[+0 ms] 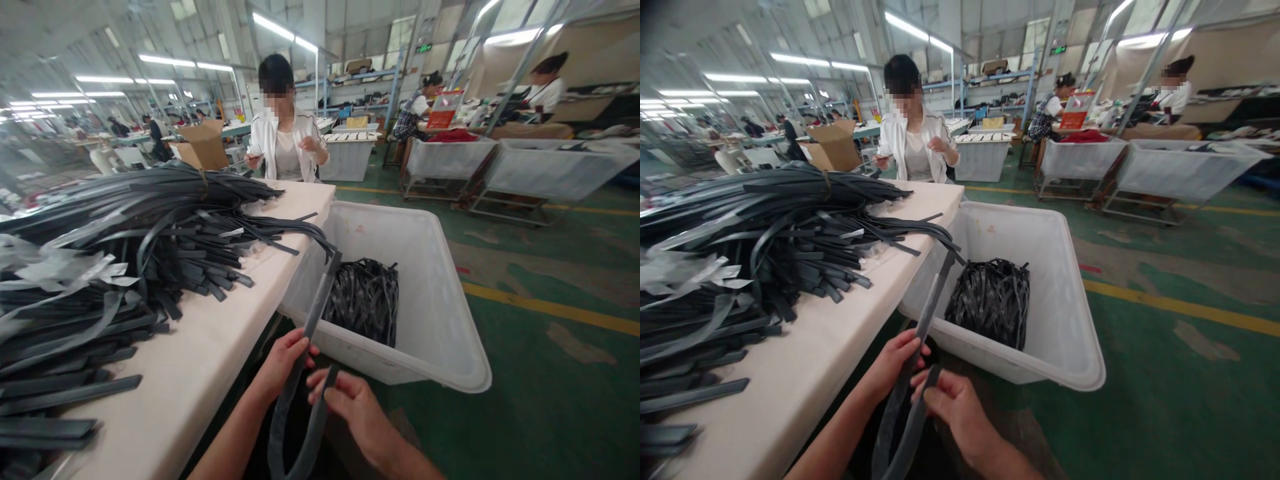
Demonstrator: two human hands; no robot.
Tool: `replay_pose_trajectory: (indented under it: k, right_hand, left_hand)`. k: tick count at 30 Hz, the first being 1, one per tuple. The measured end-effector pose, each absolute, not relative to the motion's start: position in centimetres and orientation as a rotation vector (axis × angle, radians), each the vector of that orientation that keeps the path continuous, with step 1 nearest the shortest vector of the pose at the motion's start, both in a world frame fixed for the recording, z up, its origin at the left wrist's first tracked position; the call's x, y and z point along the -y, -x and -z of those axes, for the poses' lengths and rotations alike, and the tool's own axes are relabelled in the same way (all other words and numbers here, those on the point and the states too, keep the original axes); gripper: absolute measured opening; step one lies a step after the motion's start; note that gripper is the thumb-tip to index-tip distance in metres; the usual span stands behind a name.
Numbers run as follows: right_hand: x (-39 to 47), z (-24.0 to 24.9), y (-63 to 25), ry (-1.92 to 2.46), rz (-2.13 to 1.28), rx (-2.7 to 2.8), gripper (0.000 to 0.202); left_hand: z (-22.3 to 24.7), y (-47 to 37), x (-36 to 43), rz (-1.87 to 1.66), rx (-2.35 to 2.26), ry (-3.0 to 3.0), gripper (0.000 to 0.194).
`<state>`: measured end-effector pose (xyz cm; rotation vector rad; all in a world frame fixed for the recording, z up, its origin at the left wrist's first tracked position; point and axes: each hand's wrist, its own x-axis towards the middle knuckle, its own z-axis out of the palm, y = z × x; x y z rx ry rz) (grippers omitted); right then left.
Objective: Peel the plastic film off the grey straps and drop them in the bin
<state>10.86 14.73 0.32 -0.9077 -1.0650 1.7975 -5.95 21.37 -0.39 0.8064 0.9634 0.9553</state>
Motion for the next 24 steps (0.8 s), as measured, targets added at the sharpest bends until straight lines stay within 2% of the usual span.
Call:
replay_pose_trajectory:
  k: [2,4,8,12,14,18,21,24]
  right_hand:
    - [-17.0,-1.1,-12.6,0.963,-1.545,1.029,0.037]
    - [-19.0,-1.6,-14.1,0.95,-1.429,1.052,0.034]
    - [-21.4,-2.9,-15.4,0.789,-1.385,1.133,0.025]
    - [-21.6,-4.1,-14.5,0.841,-1.359,1.176,0.029]
    - [-20.7,-4.5,-13.6,0.864,-1.357,1.209,0.029]
    - [-18.3,-4.7,-11.8,0.943,-1.432,1.35,0.028]
    - [-17.9,-4.5,-11.5,1.024,-1.492,1.298,0.033]
    - [-18.6,-3.6,-12.0,1.091,-1.541,1.192,0.035]
  left_hand:
    - [0.5,6.8,-19.5,-0.909,-0.958,-0.858,0.037]
    - [0.8,7.2,-17.7,-0.865,-0.971,-0.894,0.037]
    - [2.1,7.5,-14.7,-0.794,-0.978,-0.928,0.037]
    - [1.9,8.3,-13.3,-0.772,-1.0,-0.989,0.039]
    - [0.2,8.7,-13.1,-0.818,-1.003,-1.037,0.047]
    - [-4.6,7.7,-13.0,-0.958,-0.741,-1.087,0.076]
    - [-5.8,6.0,-13.4,-0.99,-0.76,-1.147,0.059]
    - [-4.4,5.0,-13.4,-1.008,-0.955,-1.198,0.057]
